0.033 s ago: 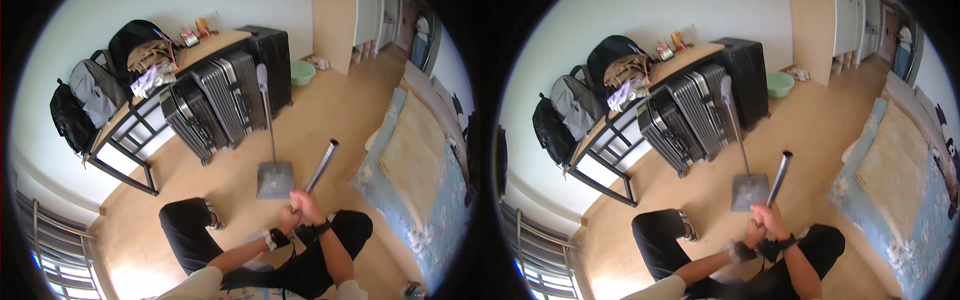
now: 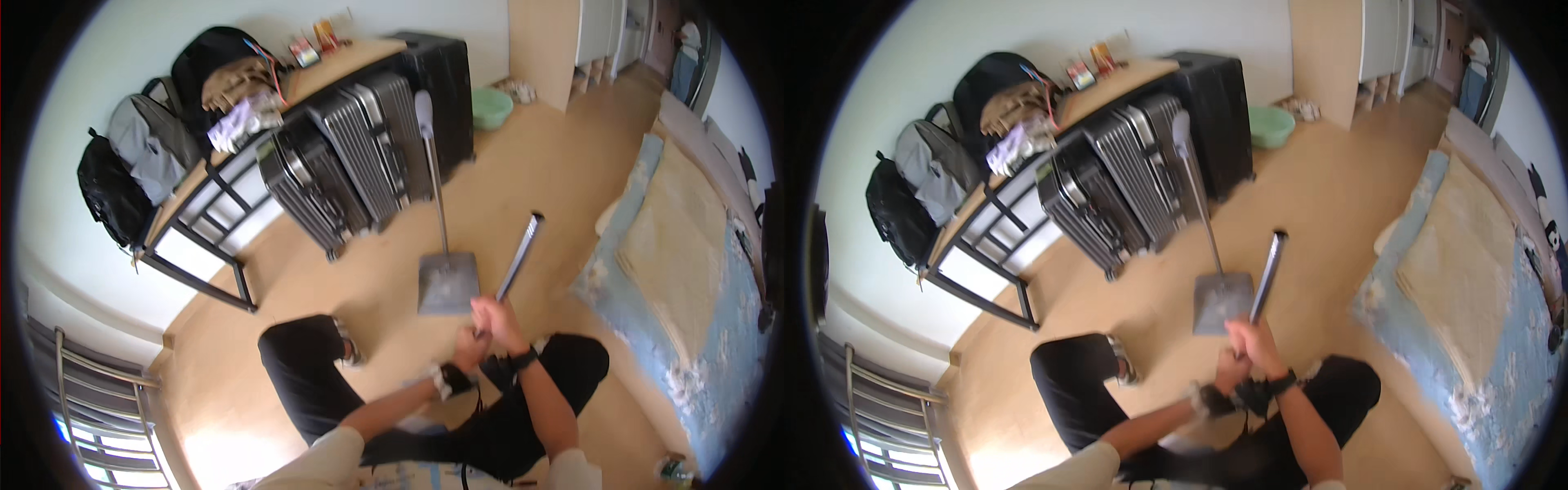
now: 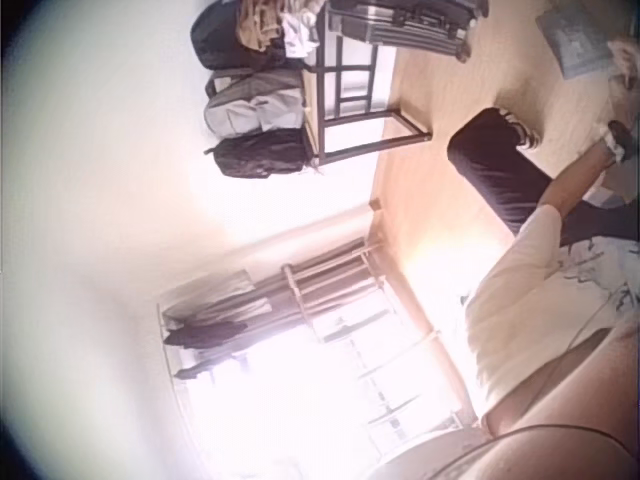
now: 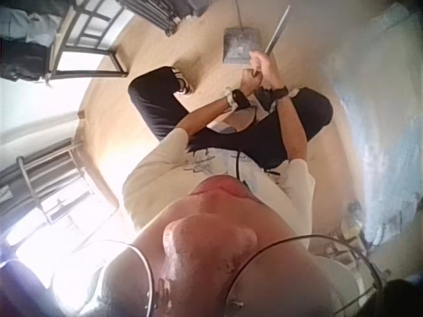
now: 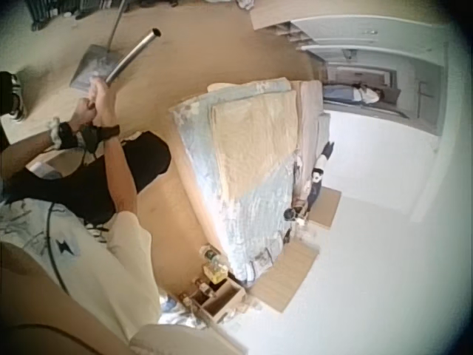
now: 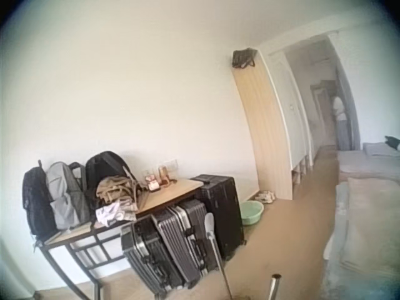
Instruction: The person is assembling or fixing a broom and a dustpan while sitting in a room.
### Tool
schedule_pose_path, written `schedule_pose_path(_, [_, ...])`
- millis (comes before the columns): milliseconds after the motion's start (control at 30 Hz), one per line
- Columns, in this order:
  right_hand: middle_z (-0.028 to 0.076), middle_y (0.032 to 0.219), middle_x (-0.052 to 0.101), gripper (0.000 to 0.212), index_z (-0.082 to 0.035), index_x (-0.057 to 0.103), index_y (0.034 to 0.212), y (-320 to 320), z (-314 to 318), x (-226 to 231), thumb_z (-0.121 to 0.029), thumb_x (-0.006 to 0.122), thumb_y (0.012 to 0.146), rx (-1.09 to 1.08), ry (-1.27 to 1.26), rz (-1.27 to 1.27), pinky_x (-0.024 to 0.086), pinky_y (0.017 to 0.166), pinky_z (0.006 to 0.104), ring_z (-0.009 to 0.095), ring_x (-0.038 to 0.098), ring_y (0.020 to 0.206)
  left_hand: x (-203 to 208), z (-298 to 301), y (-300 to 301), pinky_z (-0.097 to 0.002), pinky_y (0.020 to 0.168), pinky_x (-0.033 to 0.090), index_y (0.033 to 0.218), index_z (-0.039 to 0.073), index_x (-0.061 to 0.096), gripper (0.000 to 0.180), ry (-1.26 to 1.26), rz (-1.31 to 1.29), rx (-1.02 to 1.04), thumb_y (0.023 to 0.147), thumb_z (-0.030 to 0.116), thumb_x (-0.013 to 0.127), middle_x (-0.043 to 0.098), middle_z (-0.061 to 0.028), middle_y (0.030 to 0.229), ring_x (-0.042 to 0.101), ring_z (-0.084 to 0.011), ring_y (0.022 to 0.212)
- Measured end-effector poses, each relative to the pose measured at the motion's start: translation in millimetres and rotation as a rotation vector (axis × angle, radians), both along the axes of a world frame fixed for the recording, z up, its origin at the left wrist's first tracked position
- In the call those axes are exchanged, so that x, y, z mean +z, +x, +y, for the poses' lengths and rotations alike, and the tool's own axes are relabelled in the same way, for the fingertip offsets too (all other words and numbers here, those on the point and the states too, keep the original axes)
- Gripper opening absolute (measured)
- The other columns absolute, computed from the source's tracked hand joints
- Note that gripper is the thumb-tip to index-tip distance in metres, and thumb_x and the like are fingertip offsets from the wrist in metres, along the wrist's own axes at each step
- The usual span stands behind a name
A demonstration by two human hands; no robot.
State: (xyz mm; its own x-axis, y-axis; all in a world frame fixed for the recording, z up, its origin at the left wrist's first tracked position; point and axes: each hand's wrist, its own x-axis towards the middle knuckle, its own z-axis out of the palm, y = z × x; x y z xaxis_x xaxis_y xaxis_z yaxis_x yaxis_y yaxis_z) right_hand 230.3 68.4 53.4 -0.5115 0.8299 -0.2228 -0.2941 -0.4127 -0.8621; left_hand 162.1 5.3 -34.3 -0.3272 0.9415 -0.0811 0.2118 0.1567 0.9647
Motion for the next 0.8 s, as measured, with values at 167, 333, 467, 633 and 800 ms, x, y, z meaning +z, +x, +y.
schedule_pose_path(167, [-0.006, 0.044, 0.035, 0.034, -0.012, 0.040, 0.051, -37.0, 18.8, -27.7, -0.016, 0.057, 0.080, -0.155, 0.203, -0.042, 0.017, 0.035, 0.0244, 0.005, 0.029, 0.037, -85.5, 46.9, -28.9, -0.0392, 0.045, 0.040, 0.060, -0.002, 0.055, 0.033, 0.285, -0.042, -0.004, 0.073, 0.027, 0.063, 0.054, -0.0167, 0.051, 0.058, -0.0197, 0.050])
schedule_pose_path(333, [-0.004, 0.046, 0.037, 0.032, -0.010, 0.043, 0.050, -17.4, 16.7, 6.6, -0.016, 0.058, 0.078, -0.171, 0.184, -0.019, 0.022, 0.039, 0.0257, 0.006, 0.033, 0.041, -37.0, 53.1, -20.4, -0.0438, 0.056, 0.042, 0.073, -0.002, 0.055, 0.021, 0.055, -0.156, -0.210, 0.073, 0.018, 0.062, 0.054, -0.0169, 0.064, 0.056, -0.0299, 0.063])
schedule_pose_path(467, [-0.001, 0.048, 0.039, 0.026, -0.005, 0.049, 0.055, -12.8, -0.4, 36.2, -0.018, 0.062, 0.073, -0.012, 0.412, -0.243, 0.028, 0.045, 0.0294, 0.009, 0.038, 0.046, 17.3, 39.1, -7.2, -0.0391, 0.053, 0.042, 0.073, -0.001, 0.054, 0.018, 0.420, 0.016, -0.056, 0.074, 0.015, 0.061, 0.053, -0.0131, 0.062, 0.054, -0.0233, 0.059])
schedule_pose_path(633, [-0.004, 0.047, 0.037, 0.029, -0.007, 0.043, 0.053, -12.2, 2.6, 18.1, -0.013, 0.061, 0.075, 0.075, 0.090, -0.031, 0.024, 0.038, 0.0250, 0.006, 0.032, 0.040, 19.5, 11.1, -7.4, -0.0278, 0.050, 0.038, 0.075, 0.000, 0.054, 0.010, 0.265, -0.179, -0.072, 0.077, 0.009, 0.059, 0.056, -0.0038, 0.061, 0.048, -0.0087, 0.055])
schedule_pose_path(800, [-0.005, 0.046, 0.035, 0.033, -0.012, 0.038, 0.052, -21.4, 11.8, 3.3, -0.011, 0.059, 0.077, 0.107, -0.045, 0.065, 0.019, 0.035, 0.0241, 0.005, 0.028, 0.037, -13.4, 8.6, -29.9, -0.0289, 0.051, 0.039, 0.076, -0.002, 0.057, 0.010, -0.016, -0.177, -0.206, 0.076, 0.009, 0.059, 0.057, -0.0034, 0.063, 0.051, -0.0092, 0.058])
